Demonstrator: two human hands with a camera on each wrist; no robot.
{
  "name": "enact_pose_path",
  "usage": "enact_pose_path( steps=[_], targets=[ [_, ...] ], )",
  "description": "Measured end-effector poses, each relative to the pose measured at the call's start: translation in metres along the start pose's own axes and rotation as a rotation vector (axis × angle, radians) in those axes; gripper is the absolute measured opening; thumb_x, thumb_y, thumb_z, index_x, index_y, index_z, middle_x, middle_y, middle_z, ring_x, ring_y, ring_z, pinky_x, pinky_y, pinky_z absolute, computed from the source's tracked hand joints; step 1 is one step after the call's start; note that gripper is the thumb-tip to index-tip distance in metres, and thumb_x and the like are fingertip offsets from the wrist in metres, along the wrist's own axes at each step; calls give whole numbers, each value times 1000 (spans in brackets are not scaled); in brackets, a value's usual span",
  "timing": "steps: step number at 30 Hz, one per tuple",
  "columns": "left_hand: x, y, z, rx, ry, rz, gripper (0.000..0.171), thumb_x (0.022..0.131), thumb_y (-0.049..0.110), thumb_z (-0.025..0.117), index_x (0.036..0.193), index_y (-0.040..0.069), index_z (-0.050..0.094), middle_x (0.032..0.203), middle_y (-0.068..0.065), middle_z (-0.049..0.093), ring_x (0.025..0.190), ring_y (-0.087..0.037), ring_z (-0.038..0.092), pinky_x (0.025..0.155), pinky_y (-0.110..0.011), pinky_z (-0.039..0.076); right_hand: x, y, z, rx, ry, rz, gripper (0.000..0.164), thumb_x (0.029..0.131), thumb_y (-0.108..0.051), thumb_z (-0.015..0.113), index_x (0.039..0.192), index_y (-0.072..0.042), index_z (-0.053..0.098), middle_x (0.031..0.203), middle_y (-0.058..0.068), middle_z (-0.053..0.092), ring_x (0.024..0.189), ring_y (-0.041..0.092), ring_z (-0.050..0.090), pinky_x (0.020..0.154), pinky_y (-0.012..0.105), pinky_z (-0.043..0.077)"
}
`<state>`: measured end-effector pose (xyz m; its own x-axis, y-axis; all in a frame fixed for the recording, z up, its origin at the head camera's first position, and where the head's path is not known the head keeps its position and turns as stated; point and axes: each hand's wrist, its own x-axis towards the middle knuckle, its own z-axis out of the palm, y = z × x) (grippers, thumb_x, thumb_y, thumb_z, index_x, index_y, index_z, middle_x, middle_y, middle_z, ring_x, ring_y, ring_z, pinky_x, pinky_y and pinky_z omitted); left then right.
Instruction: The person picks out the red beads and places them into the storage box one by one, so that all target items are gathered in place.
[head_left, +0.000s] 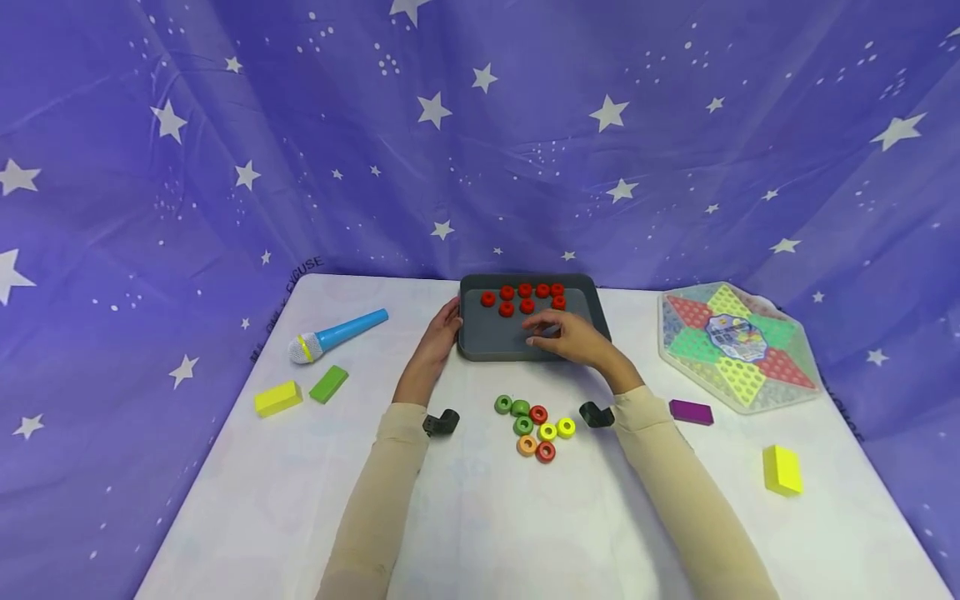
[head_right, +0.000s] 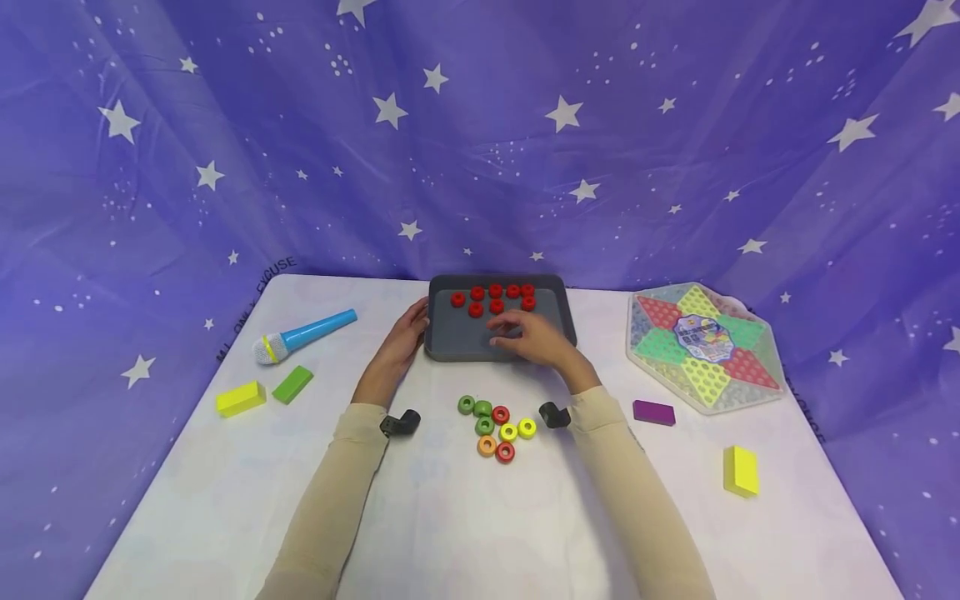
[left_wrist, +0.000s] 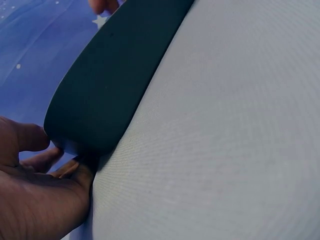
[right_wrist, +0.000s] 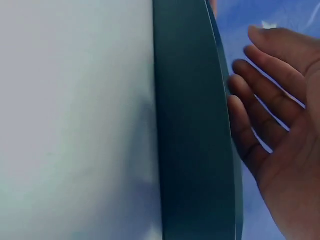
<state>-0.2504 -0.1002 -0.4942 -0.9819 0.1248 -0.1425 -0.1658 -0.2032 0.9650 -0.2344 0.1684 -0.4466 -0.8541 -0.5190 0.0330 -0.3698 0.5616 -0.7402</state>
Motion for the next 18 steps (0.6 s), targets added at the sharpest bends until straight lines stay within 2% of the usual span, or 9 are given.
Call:
enact_pose_path(
  steps=[5,11,18],
  targets=[
    [4,4,0,-1,-2,13,52,102,1,36,152,9,28,157,-11,29,144,-19,27,117,-35,23,-15,-8,0,-36,-60,-30,32,88,-27,71,117,-13,68,109,3,68,100,17,61,90,40,50],
    [3,5,1,-6,-2,-3,52,102,1,36,152,9,28,157,-10,29,144,-18,26,117,-35,23,-32,-11,-1,-35,-49,-78,33,88,-26,71,117,-12,68,114,6,67,106,23,61,96,44,48],
    [2,1,-1,-4,0,-11,52,102,2,36,152,10,28,157,-9,29,144,-19,27,117,-36,23,-52,-14,6,-24,-114,-89,35,86,-28,73,116,-10,68,111,8,68,99,24,62,89,44,51]
  ],
)
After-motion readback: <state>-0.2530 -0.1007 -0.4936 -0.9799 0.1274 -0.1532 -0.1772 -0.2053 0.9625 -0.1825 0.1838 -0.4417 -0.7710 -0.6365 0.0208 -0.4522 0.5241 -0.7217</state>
